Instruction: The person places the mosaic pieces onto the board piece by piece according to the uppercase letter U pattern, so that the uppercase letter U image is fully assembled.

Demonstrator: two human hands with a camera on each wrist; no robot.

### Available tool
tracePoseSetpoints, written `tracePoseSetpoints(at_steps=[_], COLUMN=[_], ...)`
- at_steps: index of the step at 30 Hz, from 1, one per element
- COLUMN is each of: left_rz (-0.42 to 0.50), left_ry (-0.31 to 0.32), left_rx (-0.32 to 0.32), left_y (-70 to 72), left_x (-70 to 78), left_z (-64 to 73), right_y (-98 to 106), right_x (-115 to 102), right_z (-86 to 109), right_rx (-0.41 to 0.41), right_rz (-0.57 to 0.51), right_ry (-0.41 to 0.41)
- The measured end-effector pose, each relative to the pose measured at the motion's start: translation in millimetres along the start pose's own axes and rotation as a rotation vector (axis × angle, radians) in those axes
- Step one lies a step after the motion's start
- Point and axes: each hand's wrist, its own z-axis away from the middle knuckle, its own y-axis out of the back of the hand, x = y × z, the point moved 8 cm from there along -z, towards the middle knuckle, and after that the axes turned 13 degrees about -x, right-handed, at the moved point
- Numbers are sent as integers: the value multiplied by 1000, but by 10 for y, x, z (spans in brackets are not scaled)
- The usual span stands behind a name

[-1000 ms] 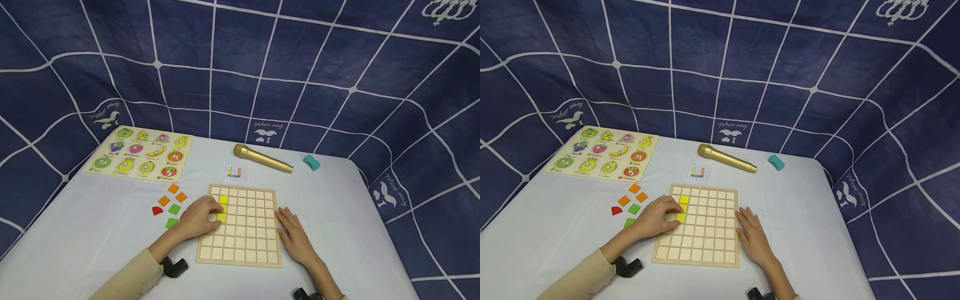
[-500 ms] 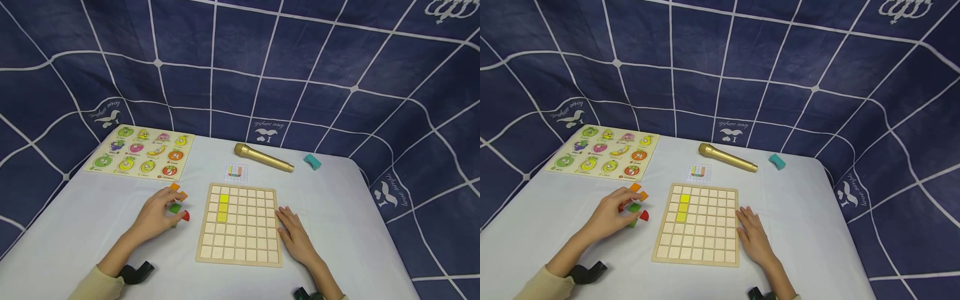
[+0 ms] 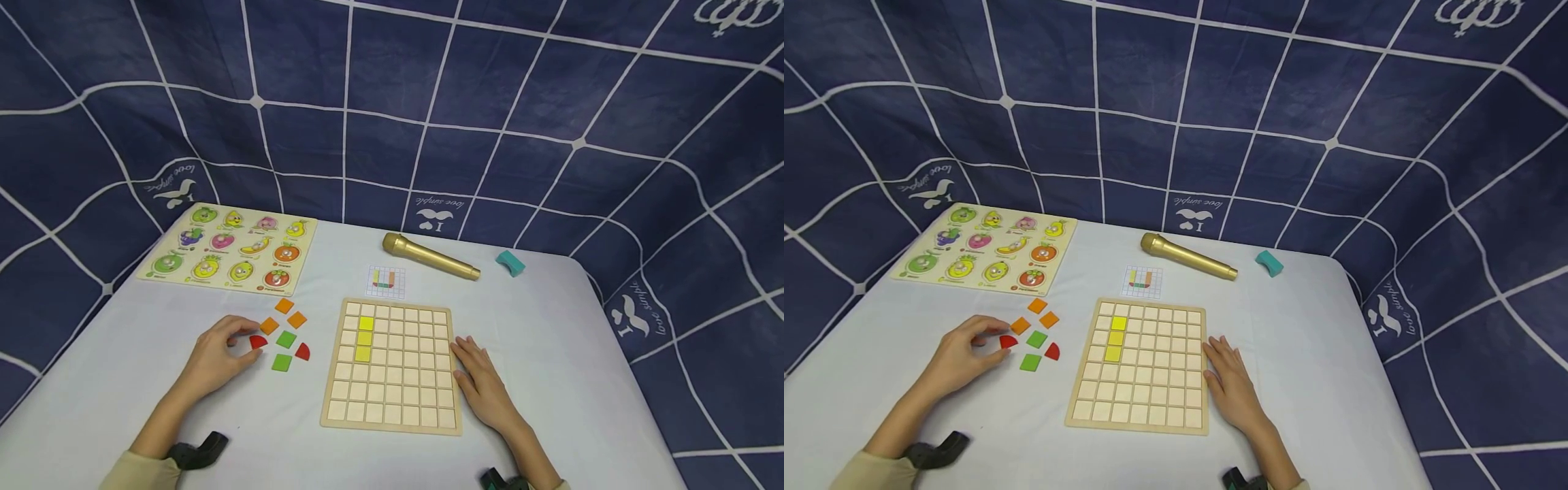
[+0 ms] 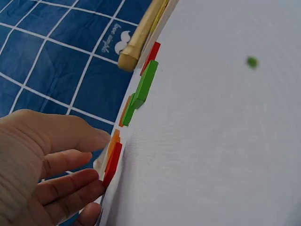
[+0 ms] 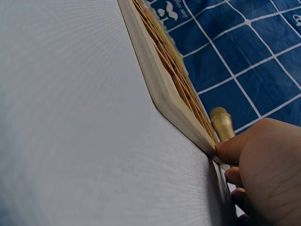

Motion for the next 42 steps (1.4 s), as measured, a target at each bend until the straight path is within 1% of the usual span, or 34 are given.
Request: tracePoseSetpoints(at_steps=[4, 8, 12, 16, 26, 30, 34, 42], left_rz=[3, -9, -27, -39, -59, -63, -62, -62], left_ry=[17, 9, 5, 3, 26, 24, 3, -15], left_rx=[-6, -2, 1, 7, 12, 3, -11, -62], left_y=[-62, -95, -103, -103, -109, -122, -136, -174], left_x=[-65, -79, -72, -62, -76, -77, -57, -39], left_z=[13, 21, 30, 35, 27, 28, 30, 21], right_y=[1, -3, -16, -13, 11, 14, 9, 15], right_x=[-7, 0, 15, 12, -10, -10, -5, -14], right_z=[-5, 0, 8, 14, 12, 9, 4, 8], right_rx=[-3, -4, -5, 0, 8, 8, 6, 11], right_rz=[7, 6, -4, -5, 5, 9, 10, 1], right_ry=[1, -11, -22, -15, 5, 2, -3, 5])
